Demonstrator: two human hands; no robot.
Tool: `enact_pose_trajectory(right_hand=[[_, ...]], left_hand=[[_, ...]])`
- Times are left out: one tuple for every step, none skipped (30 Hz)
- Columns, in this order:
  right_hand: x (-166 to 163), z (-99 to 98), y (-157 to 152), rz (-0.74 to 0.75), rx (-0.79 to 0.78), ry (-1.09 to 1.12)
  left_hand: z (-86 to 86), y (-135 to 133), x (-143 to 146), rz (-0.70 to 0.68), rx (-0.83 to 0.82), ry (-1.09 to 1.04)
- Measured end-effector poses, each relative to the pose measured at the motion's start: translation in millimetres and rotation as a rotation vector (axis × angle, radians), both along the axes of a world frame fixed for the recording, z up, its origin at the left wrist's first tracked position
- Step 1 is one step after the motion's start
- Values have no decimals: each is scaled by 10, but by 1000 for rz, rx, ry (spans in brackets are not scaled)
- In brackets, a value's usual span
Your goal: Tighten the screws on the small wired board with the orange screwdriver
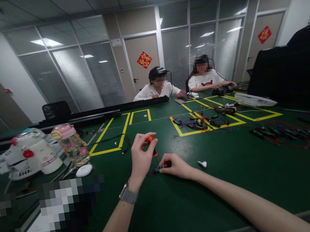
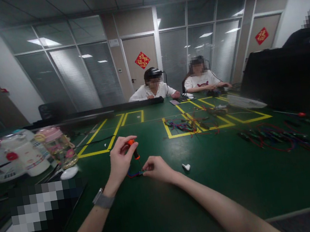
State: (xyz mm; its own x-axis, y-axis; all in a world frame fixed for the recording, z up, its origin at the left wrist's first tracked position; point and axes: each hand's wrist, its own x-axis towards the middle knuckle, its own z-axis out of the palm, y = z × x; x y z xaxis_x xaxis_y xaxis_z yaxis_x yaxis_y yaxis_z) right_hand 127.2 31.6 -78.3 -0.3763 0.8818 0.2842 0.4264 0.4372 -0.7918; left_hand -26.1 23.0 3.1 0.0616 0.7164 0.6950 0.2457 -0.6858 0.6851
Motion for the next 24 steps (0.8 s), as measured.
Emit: enact_pose_trajectory(right_hand=[[-2, -1, -3, -1, 3, -4], [-4, 0, -6, -3, 9, -9], [-6, 3, -10, -6, 17, -15], [-8, 7, -16, -8, 25, -20], [-10, 11, -22, -12, 33, -24], [-12, 16, -29, -16, 39, -29], [-14, 19, -37, -18, 46, -34], [-16, 20, -45, -19, 57, -43], [-18, 19, -51, -21, 71, -53], [-19, 15, -57, -26, 87, -65], [-20, 9, -61, -32, 103, -75], [-20, 2, -63, -39, 117, -84], [-19, -5, -64, -45, 129, -89], [-18, -11, -64, -47, 139, -92], [-16, -15, -63, -46, 148, -94], [-14, -17, -62, -41, 157, -97], [-11, -17, -61, -35, 164, -100], [-8, -15, -60, -28, 167, -104], [-4, -12, -58, -21, 167, -107], [0, -10, -57, -13, 163, -108], [3, -8, -55, -8, 158, -107], [6, -8, -54, -6, 153, -105], [9, -8, -52, -7, 148, -100], [10, -9, -51, -9, 143, -95]], left_hand=[[-6, 1, -1, 29, 13, 6], [-8, 0, -3, 37, 13, 10], [-8, -3, -5, 20, 3, 9], [-4, -7, -8, -17, -17, 1], [3, -12, -9, -69, -45, -11], [11, -17, -10, -123, -76, -27], [18, -20, -9, -172, -106, -44], [24, -22, -7, -209, -130, -61], [28, -22, -4, -228, -146, -73], [27, -20, -2, -230, -151, -80], [23, -17, 1, -218, -146, -82], [17, -15, 3, -193, -130, -81], [9, -14, 5, -163, -111, -78], [2, -16, 5, -134, -91, -70], [-3, -19, 5, -111, -76, -61], [-4, -26, 4, -101, -65, -51], [-2, -35, 3, -106, -60, -44], [3, -46, 2, -124, -63, -38], [10, -57, 1, -153, -72, -38], [17, -68, 1, -184, -85, -43], [23, -78, 1, -211, -96, -54], [26, -86, 2, -227, -103, -63], [26, -93, 4, -231, -101, -68], [24, -97, 6, -223, -90, -66]])
